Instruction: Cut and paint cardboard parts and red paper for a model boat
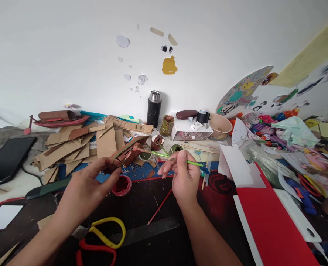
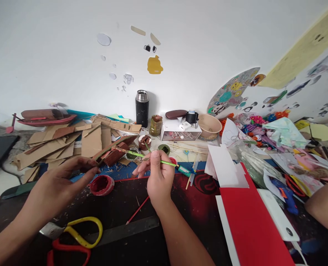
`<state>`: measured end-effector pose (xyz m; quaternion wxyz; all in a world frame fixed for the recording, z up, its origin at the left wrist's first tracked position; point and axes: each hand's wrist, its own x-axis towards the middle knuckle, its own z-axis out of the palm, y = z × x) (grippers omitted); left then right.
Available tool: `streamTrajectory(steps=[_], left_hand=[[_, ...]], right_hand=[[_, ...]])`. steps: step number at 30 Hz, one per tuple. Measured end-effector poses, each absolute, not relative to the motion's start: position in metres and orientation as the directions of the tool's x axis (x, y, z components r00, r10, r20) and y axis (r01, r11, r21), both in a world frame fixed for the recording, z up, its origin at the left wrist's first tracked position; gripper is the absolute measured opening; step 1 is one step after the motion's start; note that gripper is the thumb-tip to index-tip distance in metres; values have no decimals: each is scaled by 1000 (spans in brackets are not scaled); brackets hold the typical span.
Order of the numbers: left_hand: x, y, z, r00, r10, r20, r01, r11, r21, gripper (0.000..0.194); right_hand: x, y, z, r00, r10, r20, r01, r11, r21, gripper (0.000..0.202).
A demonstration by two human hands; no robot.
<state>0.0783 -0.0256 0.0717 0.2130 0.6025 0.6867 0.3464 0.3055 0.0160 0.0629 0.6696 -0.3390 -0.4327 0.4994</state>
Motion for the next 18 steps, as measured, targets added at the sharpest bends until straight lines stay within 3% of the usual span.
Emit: streamTrajectory(steps=[6,12,18], left_hand=[[76,-25,68,-184,979,86,670,61,740,31],[76,-24,68,-185,980,78,671,67,738,33],[75,-24,68,-186,982,44,660,92,746,38]], right_hand=[[306,14,62,39,968,247,-358,244,-901,48],[307,17,62,103,968,229,-367,251,-896,49],[306,14,62,8,974,225,-358,213,-909,48]])
